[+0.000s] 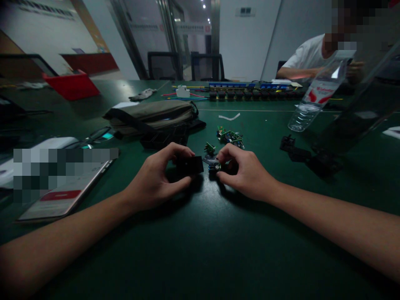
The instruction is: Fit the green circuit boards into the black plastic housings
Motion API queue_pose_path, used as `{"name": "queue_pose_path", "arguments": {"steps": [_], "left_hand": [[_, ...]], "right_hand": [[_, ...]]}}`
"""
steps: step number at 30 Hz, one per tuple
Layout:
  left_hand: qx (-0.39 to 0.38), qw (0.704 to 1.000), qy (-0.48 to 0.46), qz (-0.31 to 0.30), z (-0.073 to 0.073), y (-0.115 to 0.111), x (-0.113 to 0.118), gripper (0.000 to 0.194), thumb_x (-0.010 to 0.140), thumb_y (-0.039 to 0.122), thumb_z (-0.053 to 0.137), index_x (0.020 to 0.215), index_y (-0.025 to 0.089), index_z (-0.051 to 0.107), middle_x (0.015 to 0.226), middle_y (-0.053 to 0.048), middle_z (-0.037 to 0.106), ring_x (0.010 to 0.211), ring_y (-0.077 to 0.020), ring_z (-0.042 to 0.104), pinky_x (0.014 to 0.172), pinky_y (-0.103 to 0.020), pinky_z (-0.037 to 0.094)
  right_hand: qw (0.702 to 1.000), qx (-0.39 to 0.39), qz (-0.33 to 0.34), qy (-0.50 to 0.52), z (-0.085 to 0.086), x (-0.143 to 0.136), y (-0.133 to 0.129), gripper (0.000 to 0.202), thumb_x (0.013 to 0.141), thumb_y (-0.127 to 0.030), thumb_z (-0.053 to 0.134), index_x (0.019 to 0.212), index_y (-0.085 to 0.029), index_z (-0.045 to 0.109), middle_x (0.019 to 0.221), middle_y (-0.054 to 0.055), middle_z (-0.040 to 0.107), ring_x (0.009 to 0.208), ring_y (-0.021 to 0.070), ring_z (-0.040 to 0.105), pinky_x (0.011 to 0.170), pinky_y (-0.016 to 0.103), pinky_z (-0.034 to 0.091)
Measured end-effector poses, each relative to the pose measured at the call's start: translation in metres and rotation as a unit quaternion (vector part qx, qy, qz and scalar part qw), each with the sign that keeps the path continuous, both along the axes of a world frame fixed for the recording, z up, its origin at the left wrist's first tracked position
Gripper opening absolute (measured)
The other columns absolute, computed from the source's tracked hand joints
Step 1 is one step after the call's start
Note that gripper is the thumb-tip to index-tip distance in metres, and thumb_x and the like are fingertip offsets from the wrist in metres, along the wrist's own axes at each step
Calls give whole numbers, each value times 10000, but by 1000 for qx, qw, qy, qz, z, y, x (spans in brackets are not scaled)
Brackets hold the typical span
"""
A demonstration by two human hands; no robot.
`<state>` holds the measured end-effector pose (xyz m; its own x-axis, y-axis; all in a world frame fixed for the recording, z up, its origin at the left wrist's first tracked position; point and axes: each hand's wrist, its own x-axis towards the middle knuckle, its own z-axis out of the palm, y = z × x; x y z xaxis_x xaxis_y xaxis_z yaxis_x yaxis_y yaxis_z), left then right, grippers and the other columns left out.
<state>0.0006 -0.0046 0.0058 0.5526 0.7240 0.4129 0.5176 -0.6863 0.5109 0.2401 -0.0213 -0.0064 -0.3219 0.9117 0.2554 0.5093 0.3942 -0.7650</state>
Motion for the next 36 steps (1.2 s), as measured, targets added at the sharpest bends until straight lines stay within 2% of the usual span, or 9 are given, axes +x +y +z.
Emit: {"name": "queue_pose_path", "arguments": {"steps": [16,21,36], "left_hand": [[15,1000,-5,-5,-1,1,0,337,764,182,680,1076,153,557,1043,-59,648,949,-186,621,848,-339,514],[21,1000,-13,-7,-2,3,1,336,751,171,687,1061,149,560,1028,-55,647,935,-181,618,839,-334,515],[12,1000,-7,-11,-2,3,0,345,753,179,698,1067,134,563,1025,-62,646,928,-180,616,828,-330,515]], "right_hand": [[1000,-5,2,5,1,-1,0,201,763,-168,678,899,-194,532,956,34,641,739,142,575,649,284,472],[1000,-5,0,7,0,0,0,205,756,-167,681,910,-186,547,887,13,616,691,127,548,617,269,457],[1000,13,2,4,0,0,0,194,762,-151,683,907,-181,557,921,24,641,727,130,576,657,277,481]]}}
